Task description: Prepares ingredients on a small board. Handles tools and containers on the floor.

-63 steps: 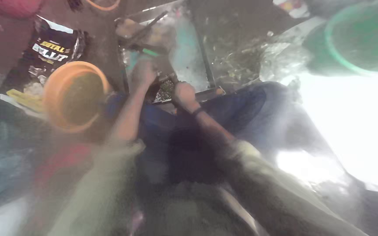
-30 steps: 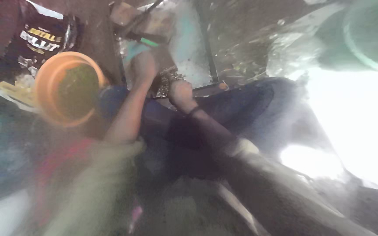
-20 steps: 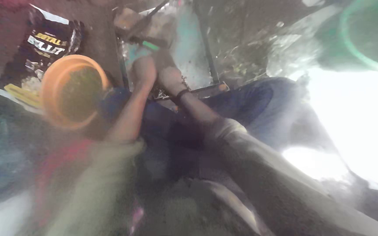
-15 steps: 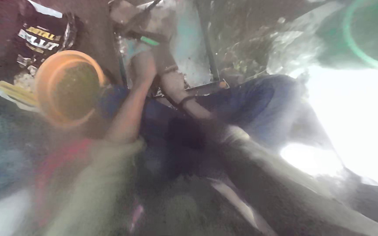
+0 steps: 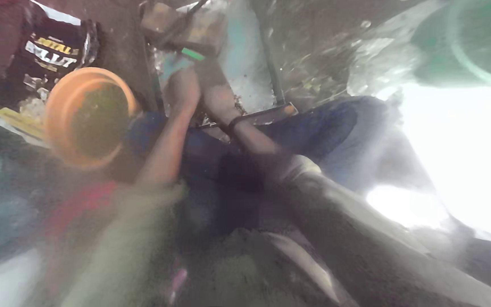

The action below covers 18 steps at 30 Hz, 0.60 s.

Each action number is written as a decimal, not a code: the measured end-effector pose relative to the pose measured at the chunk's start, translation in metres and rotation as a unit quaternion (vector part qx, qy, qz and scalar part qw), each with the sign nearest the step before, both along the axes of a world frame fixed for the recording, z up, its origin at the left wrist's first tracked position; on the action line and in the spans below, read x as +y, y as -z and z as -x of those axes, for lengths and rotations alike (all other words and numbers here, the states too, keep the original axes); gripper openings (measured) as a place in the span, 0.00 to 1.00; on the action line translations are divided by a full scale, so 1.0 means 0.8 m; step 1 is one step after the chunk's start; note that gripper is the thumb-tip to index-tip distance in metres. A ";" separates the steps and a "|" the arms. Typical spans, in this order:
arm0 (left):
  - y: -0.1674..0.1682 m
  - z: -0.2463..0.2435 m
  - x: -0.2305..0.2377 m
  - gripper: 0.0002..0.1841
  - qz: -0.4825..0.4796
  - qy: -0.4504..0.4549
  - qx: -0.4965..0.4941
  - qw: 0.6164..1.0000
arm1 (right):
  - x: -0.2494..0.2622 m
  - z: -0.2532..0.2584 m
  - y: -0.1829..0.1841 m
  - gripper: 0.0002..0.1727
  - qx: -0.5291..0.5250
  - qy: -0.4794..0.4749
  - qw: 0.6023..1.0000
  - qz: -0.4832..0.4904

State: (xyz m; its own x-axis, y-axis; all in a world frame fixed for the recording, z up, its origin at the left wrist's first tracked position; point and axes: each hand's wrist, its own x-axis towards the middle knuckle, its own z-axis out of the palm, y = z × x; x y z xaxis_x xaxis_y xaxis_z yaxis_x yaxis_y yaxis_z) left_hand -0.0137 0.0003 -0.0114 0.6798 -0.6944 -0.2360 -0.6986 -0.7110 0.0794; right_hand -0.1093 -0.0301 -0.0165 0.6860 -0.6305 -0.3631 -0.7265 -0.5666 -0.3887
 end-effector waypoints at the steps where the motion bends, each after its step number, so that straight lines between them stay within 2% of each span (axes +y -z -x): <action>1: 0.000 -0.001 -0.001 0.11 -0.003 0.004 0.001 1.000 | 0.001 -0.001 0.004 0.22 0.006 0.004 1.000 -0.001; 3: -0.002 -0.002 -0.004 0.11 0.000 0.009 0.004 1.000 | 0.010 0.010 0.007 0.19 0.007 0.015 1.000 0.008; 6: -0.008 -0.001 -0.008 0.11 0.008 0.013 0.007 1.000 | 0.046 0.062 0.014 0.27 -0.006 0.020 0.999 0.028; 8: -0.012 -0.003 -0.011 0.11 0.011 0.020 0.009 1.000 | 0.060 0.094 0.019 0.25 -0.042 0.040 0.997 0.041; 10: -0.006 -0.003 -0.008 0.13 0.015 0.037 0.005 0.999 | 0.050 0.089 0.000 0.20 0.004 0.051 0.999 0.015; 11: -0.004 -0.004 -0.010 0.13 0.022 0.042 0.001 0.999 | 0.038 0.080 -0.010 0.23 0.018 0.051 0.998 0.012; 13: 0.002 -0.010 -0.012 0.12 0.039 0.047 -0.005 0.998 | 0.020 0.067 -0.025 0.22 0.021 0.057 0.998 0.008; 15: 0.006 -0.013 -0.012 0.12 0.039 0.046 -0.009 0.998 | 0.008 0.058 -0.033 0.17 0.017 0.065 0.998 -0.008; 18: 0.004 -0.013 -0.012 0.13 0.043 0.053 0.003 0.998 | -0.004 0.046 -0.034 0.15 0.036 0.059 0.997 -0.020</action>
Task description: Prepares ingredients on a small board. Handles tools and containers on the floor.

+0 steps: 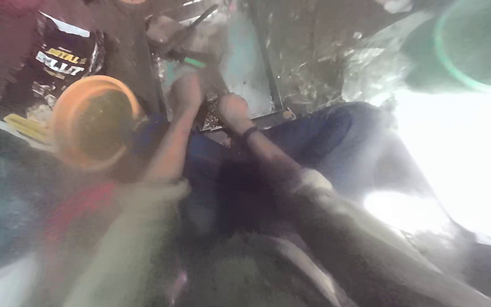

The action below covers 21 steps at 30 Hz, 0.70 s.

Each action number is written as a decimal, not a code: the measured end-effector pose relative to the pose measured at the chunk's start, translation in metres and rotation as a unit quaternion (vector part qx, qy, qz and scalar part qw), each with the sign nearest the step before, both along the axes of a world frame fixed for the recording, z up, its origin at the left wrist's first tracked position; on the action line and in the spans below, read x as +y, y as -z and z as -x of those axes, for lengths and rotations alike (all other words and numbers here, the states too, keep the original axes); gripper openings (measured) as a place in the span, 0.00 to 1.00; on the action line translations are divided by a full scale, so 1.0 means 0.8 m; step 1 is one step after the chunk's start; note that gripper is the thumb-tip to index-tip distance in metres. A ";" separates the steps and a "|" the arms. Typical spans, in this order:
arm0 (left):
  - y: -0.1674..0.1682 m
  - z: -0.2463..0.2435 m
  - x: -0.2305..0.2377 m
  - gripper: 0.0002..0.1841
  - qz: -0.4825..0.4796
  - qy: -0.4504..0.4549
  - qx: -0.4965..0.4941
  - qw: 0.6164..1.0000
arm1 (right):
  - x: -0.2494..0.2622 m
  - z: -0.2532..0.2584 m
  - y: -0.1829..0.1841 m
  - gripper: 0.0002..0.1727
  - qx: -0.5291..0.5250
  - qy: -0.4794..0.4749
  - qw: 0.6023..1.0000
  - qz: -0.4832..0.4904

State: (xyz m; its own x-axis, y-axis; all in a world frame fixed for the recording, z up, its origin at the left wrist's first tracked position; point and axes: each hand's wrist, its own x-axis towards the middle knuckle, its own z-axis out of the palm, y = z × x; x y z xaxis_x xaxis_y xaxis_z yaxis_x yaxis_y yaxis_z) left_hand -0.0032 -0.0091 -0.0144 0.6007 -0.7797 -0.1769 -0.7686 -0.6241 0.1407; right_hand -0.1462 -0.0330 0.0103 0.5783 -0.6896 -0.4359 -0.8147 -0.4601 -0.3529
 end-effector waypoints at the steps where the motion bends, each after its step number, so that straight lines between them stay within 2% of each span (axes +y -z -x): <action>1: 0.000 -0.001 0.001 0.13 0.004 0.004 0.004 1.000 | -0.002 -0.003 0.002 0.14 0.002 -0.001 1.000 0.000; 7: -0.014 0.004 0.011 0.18 0.008 -0.027 0.037 0.999 | -0.003 -0.014 0.006 0.16 -0.001 -0.010 1.000 0.008; 11: 0.004 -0.001 0.006 0.14 -0.002 -0.018 -0.001 1.000 | -0.003 -0.026 0.008 0.17 -0.013 -0.031 0.999 0.010; 16: -0.002 0.009 0.002 0.13 -0.032 -0.055 -0.016 0.998 | -0.004 -0.045 0.029 0.20 -0.021 -0.058 0.997 0.050; 21: -0.009 0.012 -0.002 0.12 -0.036 -0.036 -0.015 0.999 | 0.021 -0.029 0.041 0.26 -0.020 -0.025 0.997 0.072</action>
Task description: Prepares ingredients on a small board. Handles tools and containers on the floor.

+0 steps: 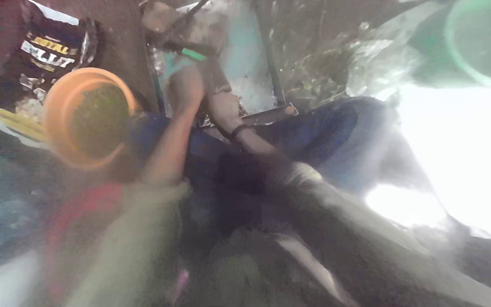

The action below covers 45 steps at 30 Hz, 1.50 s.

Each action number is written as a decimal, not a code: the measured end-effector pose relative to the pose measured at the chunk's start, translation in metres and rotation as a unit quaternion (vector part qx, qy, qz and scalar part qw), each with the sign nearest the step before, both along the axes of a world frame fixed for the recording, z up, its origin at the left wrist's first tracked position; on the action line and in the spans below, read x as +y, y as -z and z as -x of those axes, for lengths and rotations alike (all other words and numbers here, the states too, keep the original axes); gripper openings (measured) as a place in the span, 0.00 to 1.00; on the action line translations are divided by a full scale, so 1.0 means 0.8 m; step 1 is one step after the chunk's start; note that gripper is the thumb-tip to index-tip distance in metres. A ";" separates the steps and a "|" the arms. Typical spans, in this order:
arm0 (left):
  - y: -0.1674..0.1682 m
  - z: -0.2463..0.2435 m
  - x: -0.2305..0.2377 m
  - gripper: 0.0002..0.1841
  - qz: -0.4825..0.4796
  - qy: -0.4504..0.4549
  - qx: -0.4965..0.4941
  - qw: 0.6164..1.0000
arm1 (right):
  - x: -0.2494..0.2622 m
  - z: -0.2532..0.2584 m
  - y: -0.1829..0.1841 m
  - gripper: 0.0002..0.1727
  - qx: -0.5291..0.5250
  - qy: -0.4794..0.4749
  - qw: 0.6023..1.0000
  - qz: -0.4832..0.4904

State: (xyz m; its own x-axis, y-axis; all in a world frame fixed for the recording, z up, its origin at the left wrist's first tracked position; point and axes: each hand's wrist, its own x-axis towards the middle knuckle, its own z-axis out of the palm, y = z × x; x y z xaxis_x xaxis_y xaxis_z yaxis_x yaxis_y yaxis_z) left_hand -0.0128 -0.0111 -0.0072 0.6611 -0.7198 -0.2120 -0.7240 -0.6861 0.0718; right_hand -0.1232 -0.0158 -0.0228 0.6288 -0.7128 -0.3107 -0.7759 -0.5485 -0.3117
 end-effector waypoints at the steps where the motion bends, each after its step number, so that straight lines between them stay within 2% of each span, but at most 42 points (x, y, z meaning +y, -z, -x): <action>1: -0.006 0.002 -0.001 0.12 -0.002 -0.005 0.011 1.000 | 0.008 0.011 0.001 0.28 0.003 0.007 1.000 -0.006; 3: -0.011 0.005 0.000 0.13 -0.005 -0.018 0.024 1.000 | 0.025 0.041 -0.008 0.28 0.011 0.014 0.999 -0.029; 6: -0.003 -0.001 -0.001 0.13 0.006 -0.016 0.026 1.000 | 0.021 0.052 -0.010 0.30 0.020 0.009 0.999 -0.024; 10: 0.002 0.000 0.005 0.11 0.006 -0.001 0.007 1.000 | 0.000 0.024 -0.032 0.18 0.002 0.004 0.999 -0.032; 14: -0.001 0.007 0.010 0.14 0.013 -0.018 -0.009 1.000 | -0.019 -0.018 -0.025 0.18 -0.015 -0.009 0.999 -0.036; 17: 0.004 0.001 0.005 0.13 0.002 -0.003 -0.005 1.000 | -0.023 -0.020 -0.013 0.18 -0.016 -0.004 1.000 -0.026; 20: 0.006 -0.001 0.000 0.12 0.001 0.008 0.002 1.000 | -0.009 0.011 -0.007 0.21 0.000 0.003 1.000 -0.022; 22: -0.006 0.001 -0.003 0.12 0.005 -0.006 0.011 1.000 | 0.007 0.052 -0.046 0.20 0.037 0.003 0.995 -0.096; 24: -0.005 0.001 0.001 0.13 0.010 -0.022 0.015 1.000 | 0.026 0.084 -0.022 0.14 -0.030 0.017 0.999 -0.043; 26: 0.000 0.001 0.002 0.13 0.014 -0.017 0.015 1.000 | 0.012 0.069 -0.015 0.19 0.001 0.012 0.999 -0.029; 28: 0.003 -0.002 0.000 0.13 0.015 -0.003 0.018 1.000 | -0.006 0.045 -0.027 0.21 0.025 0.005 0.999 -0.038; 31: 0.006 -0.004 0.000 0.14 0.012 -0.010 0.009 1.000 | -0.021 0.012 -0.036 0.18 0.006 -0.004 0.999 -0.033; 35: 0.004 0.001 0.003 0.15 0.015 -0.013 0.005 1.000 | -0.034 -0.024 -0.022 0.27 -0.026 -0.022 0.999 -0.027; 37: 0.008 -0.001 0.003 0.14 0.012 0.000 0.000 1.000 | -0.034 -0.028 -0.014 0.27 -0.028 -0.018 0.999 -0.018; 39: 0.009 -0.006 0.003 0.13 0.013 0.005 0.006 1.000 | -0.031 -0.023 -0.008 0.22 -0.018 -0.019 1.000 -0.013; 45: 0.004 -0.009 -0.001 0.11 0.028 0.023 0.040 0.999 | 0.005 0.046 -0.014 0.20 0.039 -0.005 0.999 -0.034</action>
